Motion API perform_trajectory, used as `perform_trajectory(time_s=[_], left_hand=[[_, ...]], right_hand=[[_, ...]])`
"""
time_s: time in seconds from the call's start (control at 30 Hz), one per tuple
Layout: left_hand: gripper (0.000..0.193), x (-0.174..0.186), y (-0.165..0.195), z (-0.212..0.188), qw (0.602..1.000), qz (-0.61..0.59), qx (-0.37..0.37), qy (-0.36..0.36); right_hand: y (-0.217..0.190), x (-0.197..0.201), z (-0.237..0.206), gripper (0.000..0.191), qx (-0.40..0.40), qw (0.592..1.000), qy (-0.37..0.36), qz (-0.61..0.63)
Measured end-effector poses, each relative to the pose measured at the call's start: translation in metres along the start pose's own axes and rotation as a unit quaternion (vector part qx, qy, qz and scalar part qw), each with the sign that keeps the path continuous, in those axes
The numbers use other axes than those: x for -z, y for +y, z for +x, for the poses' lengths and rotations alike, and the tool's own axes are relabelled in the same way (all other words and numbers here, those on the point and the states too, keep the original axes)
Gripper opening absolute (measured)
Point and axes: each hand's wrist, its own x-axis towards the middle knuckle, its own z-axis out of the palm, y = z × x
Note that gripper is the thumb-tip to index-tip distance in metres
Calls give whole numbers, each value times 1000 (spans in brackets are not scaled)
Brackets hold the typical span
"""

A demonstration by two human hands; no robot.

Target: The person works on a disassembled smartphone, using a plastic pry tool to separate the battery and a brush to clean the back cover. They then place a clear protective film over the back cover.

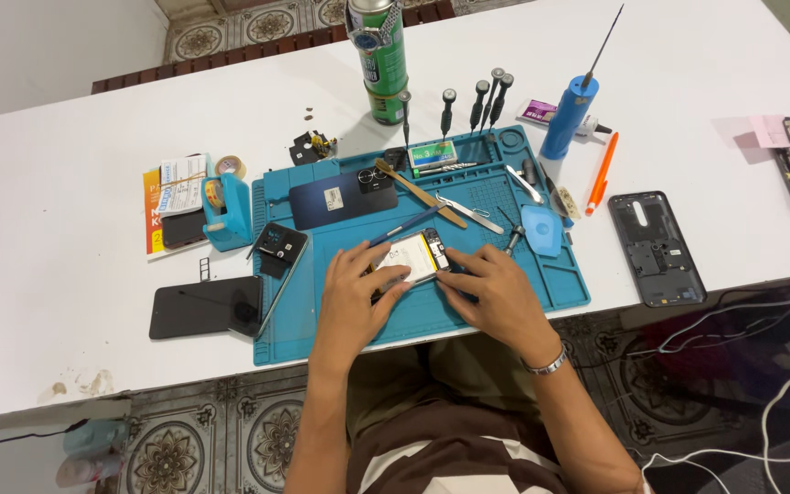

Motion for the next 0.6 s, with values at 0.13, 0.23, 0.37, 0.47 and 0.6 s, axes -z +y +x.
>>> perform_trajectory(time_s=[0.13,0.23,0.37,0.47,0.6], left_hand=[[20,2,4,3,1000,23,-15,-14],[22,4,8,8,997,53,-36,-33],[24,8,12,15,997,28,-16,-66],[24,11,14,15,997,35,-19,-66],[32,16,17,9,997,60,-47,-21]], right_hand=[[-4,1,1,21,2,1000,11,-16],[-3,1,2,19,-7,1000,-10,-26],[-2,-2,2,15,-37,998,-31,-34],[-3,-1,2,15,-36,998,-35,-35],[-5,10,6,19,-44,997,-65,5]])
